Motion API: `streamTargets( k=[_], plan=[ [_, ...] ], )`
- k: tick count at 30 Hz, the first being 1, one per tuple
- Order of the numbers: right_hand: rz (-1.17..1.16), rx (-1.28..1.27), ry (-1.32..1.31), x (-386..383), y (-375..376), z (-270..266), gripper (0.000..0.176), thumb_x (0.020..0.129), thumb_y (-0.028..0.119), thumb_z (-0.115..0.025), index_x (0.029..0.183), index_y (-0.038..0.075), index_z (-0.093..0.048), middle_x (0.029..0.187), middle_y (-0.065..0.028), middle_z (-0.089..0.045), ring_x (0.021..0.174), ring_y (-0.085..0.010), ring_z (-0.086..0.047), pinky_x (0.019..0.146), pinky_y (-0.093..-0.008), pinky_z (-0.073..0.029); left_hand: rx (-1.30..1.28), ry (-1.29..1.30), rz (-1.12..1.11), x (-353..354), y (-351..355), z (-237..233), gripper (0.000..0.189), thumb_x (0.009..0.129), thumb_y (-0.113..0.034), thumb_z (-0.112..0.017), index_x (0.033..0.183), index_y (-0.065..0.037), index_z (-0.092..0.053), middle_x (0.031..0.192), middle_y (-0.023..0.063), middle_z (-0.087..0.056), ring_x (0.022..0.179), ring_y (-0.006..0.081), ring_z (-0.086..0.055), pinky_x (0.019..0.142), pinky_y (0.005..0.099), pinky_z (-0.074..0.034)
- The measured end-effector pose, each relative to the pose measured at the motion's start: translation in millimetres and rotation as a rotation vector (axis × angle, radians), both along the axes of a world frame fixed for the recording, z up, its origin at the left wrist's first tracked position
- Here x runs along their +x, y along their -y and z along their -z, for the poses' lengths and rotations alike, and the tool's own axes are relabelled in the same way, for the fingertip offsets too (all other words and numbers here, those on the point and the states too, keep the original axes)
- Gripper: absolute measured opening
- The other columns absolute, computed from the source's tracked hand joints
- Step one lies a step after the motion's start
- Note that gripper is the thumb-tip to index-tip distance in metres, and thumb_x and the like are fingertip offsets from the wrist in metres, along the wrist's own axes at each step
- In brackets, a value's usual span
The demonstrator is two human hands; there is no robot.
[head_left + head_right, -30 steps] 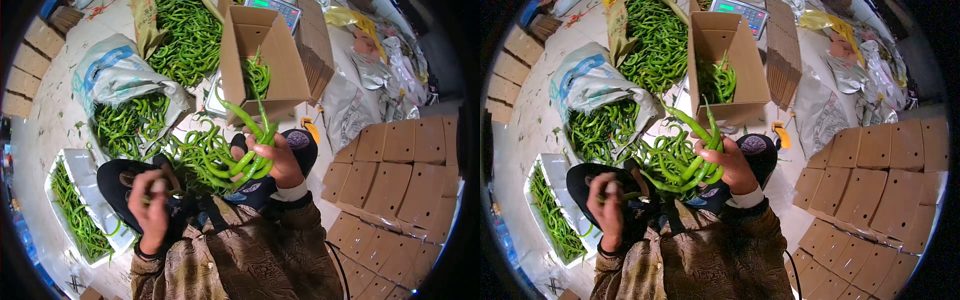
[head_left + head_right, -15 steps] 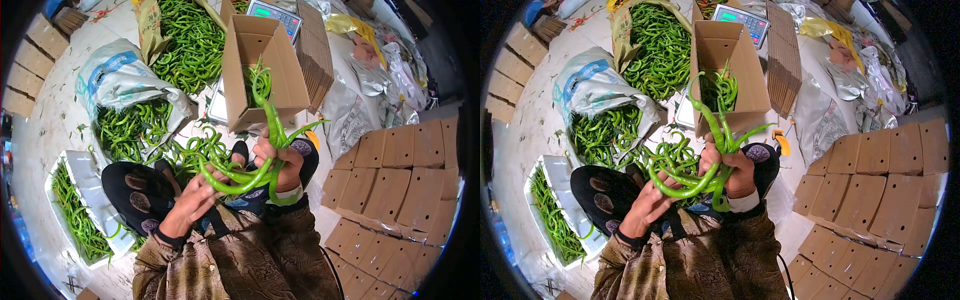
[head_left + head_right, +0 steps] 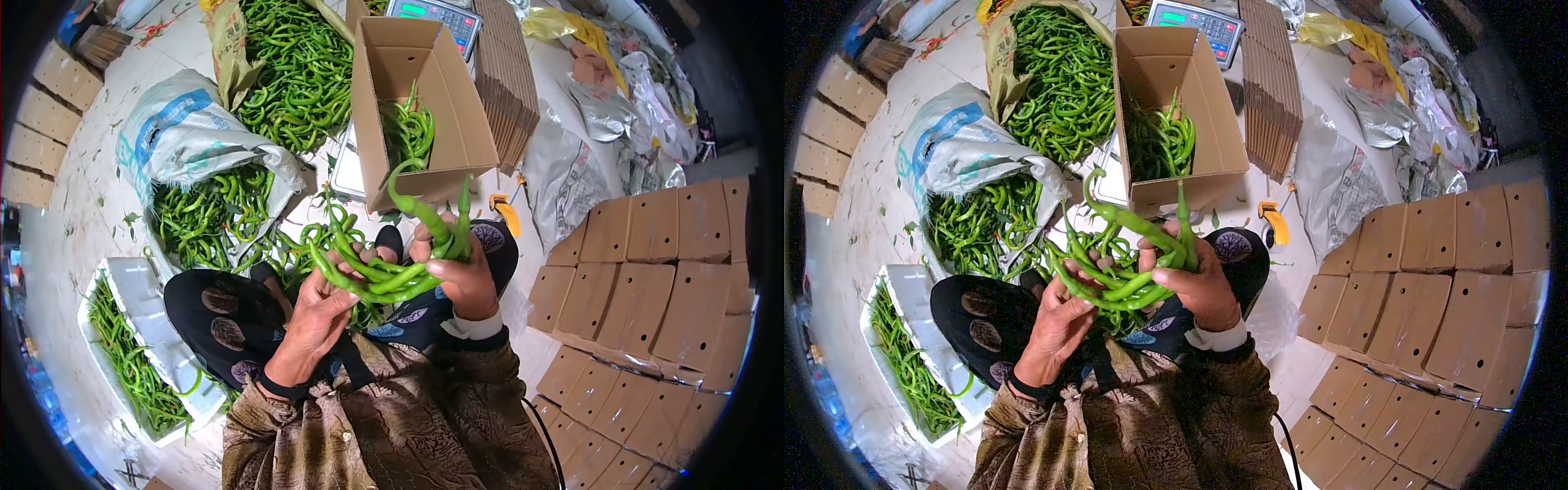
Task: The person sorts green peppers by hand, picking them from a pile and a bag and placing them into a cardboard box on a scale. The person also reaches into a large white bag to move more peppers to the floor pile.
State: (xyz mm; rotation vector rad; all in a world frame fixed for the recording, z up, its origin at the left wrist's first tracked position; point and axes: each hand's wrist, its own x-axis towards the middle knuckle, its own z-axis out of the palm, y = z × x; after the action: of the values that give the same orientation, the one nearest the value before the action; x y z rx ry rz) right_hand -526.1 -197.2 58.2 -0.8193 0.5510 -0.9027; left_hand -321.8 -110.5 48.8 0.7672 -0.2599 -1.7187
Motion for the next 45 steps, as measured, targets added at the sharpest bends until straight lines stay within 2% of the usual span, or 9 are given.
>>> streamTargets(
  k=[4, 11, 20, 25, 30, 34, 36, 42, 45],
  plan=[
    [0.009, -0.049, -0.319, 4, -5, -15, 0.041, 0.081, 0.003, -0.067, 0.119, -0.002, -0.054, 0.099, -0.0048, -0.063, 0.091, -0.0141, -0.06, 0.08, -0.0269, -0.049, -0.014, 0.023, -0.029, 2, -4, 26, 0.064, 0.08, -0.001, -0.071, 0.136, 0.0, -0.041, 0.132, 0.0097, -0.052, 0.127, 0.0227, -0.049, 0.11, 0.0378, -0.037],
    [-0.047, 0.131, -0.165, 7, 6, -17, 0.041, 0.083, 0.0, -0.066, 0.122, -0.002, -0.052, 0.104, -0.0065, -0.062, 0.095, -0.0144, -0.061, 0.084, -0.0281, -0.05, -0.005, -0.002, -0.05, 1, 3, 13, 0.051, 0.086, 0.007, -0.061, 0.132, -0.003, -0.043, 0.121, 0.0057, -0.055, 0.114, 0.0181, -0.054, 0.1, 0.0317, -0.043],
    [0.143, -0.016, 0.061, -3, 55, -49, 0.048, 0.084, 0.006, -0.064, 0.127, -0.002, -0.045, 0.098, -0.0106, -0.059, 0.089, -0.0193, -0.06, 0.081, -0.0331, -0.051, -0.054, 0.171, 0.063, 19, 19, -32, 0.057, 0.089, -0.011, -0.066, 0.137, 0.004, -0.041, 0.13, 0.014, -0.056, 0.122, 0.0236, -0.053, 0.1, 0.0372, -0.044],
    [0.468, -0.202, -0.003, -15, 135, -87, 0.038, 0.091, 0.015, -0.063, 0.123, 0.0, -0.049, 0.1, -0.0095, -0.06, 0.091, -0.0217, -0.062, 0.084, -0.0357, -0.052, -0.038, 0.378, -0.071, 50, 7, -52, 0.046, 0.085, -0.015, -0.067, 0.123, 0.005, -0.051, 0.096, 0.0163, -0.066, 0.082, 0.0217, -0.065, 0.072, 0.03, -0.054],
    [0.396, 0.084, -0.011, -1, 231, -19, 0.031, 0.096, 0.025, -0.061, 0.115, 0.002, -0.056, 0.121, -0.0136, -0.06, 0.112, -0.0286, -0.057, 0.092, -0.0431, -0.05, -0.141, 0.547, -0.279, 130, 4, -54, 0.05, 0.084, -0.016, -0.069, 0.124, 0.006, -0.05, 0.093, 0.0121, -0.064, 0.083, 0.0187, -0.062, 0.073, 0.0287, -0.05],
    [0.149, 0.172, -0.449, 11, 200, 15, 0.038, 0.097, 0.028, -0.058, 0.123, 0.0, -0.053, 0.125, -0.0146, -0.057, 0.112, -0.0215, -0.054, 0.095, -0.0391, -0.045, 0.093, 0.679, -0.518, 227, -23, -24, 0.044, 0.089, -0.012, -0.063, 0.128, 0.005, -0.049, 0.095, 0.0067, -0.062, 0.082, 0.0137, -0.059, 0.072, 0.0243, -0.048],
    [0.114, 0.019, -0.566, 53, 141, -53, 0.038, 0.096, 0.024, -0.058, 0.125, 0.0, -0.052, 0.123, -0.0147, -0.057, 0.11, -0.0216, -0.055, 0.095, -0.0379, -0.045, 0.201, 0.751, -0.617, 261, -48, 6, 0.044, 0.089, -0.014, -0.064, 0.126, 0.006, -0.05, 0.094, 0.0102, -0.063, 0.076, 0.0152, -0.057, 0.071, 0.0266, -0.047],
    [-0.438, -0.156, -0.834, 96, 51, -44, 0.025, 0.097, 0.011, -0.054, 0.119, 0.001, -0.057, 0.119, -0.0074, -0.061, 0.105, -0.0174, -0.057, 0.081, -0.0295, -0.049, 0.424, 0.828, -0.459, 290, -86, 141, 0.029, 0.088, -0.006, -0.06, 0.115, 0.003, -0.058, 0.092, 0.0086, -0.065, 0.079, 0.0139, -0.06, 0.072, 0.0263, -0.049],
    [-0.395, 0.357, -0.436, 131, 14, 18, 0.023, 0.098, 0.013, -0.055, 0.116, 0.0, -0.059, 0.116, -0.0084, -0.061, 0.098, -0.0142, -0.057, 0.078, -0.0272, -0.049, 0.399, 1.129, -0.404, 305, -76, 228, 0.028, 0.087, -0.007, -0.061, 0.113, 0.003, -0.059, 0.094, 0.0106, -0.068, 0.084, 0.0191, -0.065, 0.074, 0.0307, -0.051]
  ],
)
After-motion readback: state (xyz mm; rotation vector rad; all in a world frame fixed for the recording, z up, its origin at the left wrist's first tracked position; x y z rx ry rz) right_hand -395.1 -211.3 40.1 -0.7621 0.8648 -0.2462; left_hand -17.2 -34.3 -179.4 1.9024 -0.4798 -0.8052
